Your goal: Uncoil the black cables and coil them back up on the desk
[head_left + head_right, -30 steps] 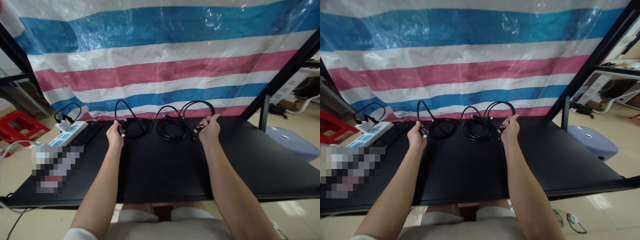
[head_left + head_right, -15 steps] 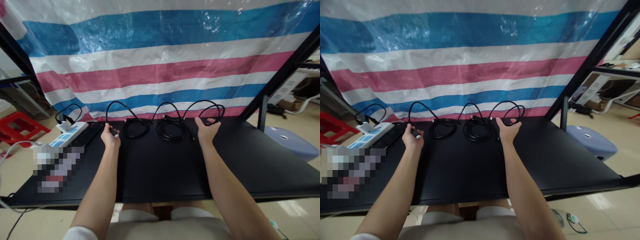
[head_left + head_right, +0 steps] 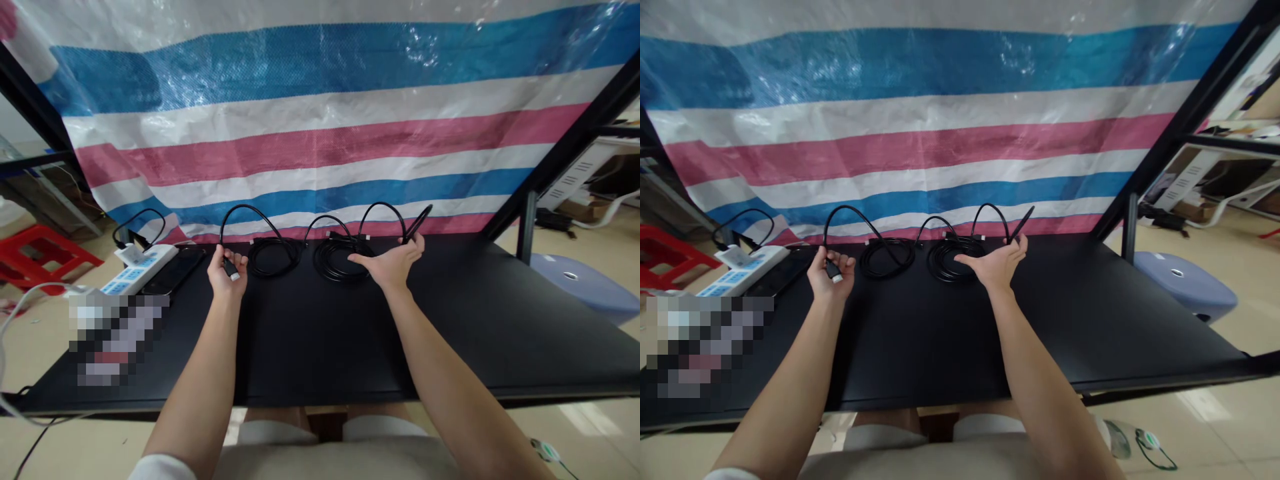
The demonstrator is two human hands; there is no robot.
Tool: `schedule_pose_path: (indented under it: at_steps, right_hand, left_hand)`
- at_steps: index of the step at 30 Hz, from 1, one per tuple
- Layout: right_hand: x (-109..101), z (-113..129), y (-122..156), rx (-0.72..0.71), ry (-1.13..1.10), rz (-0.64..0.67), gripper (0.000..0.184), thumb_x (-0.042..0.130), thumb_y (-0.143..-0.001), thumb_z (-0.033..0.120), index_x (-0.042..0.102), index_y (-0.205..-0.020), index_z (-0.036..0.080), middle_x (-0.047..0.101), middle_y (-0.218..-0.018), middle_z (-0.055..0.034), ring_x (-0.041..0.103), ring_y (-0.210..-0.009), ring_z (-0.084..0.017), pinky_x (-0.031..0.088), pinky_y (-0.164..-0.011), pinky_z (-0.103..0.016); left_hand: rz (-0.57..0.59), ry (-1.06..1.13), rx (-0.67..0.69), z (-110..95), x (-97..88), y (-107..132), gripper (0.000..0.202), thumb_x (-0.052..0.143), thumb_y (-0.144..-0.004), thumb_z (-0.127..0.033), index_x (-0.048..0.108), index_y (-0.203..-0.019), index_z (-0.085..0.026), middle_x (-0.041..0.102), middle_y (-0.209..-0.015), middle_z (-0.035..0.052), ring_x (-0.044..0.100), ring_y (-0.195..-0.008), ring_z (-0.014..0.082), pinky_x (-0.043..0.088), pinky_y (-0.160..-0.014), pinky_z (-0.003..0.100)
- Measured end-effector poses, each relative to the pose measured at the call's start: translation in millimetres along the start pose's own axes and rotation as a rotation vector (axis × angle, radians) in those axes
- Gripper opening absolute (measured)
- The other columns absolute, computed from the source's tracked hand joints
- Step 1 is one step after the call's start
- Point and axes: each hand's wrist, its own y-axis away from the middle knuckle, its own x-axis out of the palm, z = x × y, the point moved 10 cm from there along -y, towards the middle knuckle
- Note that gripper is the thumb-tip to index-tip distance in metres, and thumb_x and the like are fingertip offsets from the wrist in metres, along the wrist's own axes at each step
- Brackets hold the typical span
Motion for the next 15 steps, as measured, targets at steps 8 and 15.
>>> schedule_pose_path:
  at_steps: [8, 15]
  right_hand:
    - [-4.8, -26.4, 1.8, 0.382, -0.231, -0.059, 0.055, 0.079, -0.053, 0.043, 0.042, -0.088, 0.022, 0.056, -0.091, -0.0071, 0.057, -0.089, -0.025, 0.051, -0.082, -0.046]
    - [20.8, -51.8, -3.9, 0.735, -0.88, 0.12, 0.04, 0.065, -0.071, 0.057, 0.045, -0.067, 0.023, 0.033, -0.046, 0.0115, 0.035, -0.037, -0.008, 0.03, -0.036, -0.021]
  left_hand:
    - [0.091, 0.023, -0.066, 9.4, 10.1, 6.9, 0.042, 0.064, -0.08, -0.034, 0.038, -0.05, -0.02, 0.033, -0.048, -0.0058, 0.032, -0.041, 0.0063, 0.039, -0.048, 0.022]
    - [-0.029, -0.045, -0.034, 7.2, -3.7, -1.1, 0.043, 0.064, -0.08, -0.033, 0.038, -0.049, -0.02, 0.033, -0.045, -0.0062, 0.034, -0.039, 0.0071, 0.036, -0.046, 0.023]
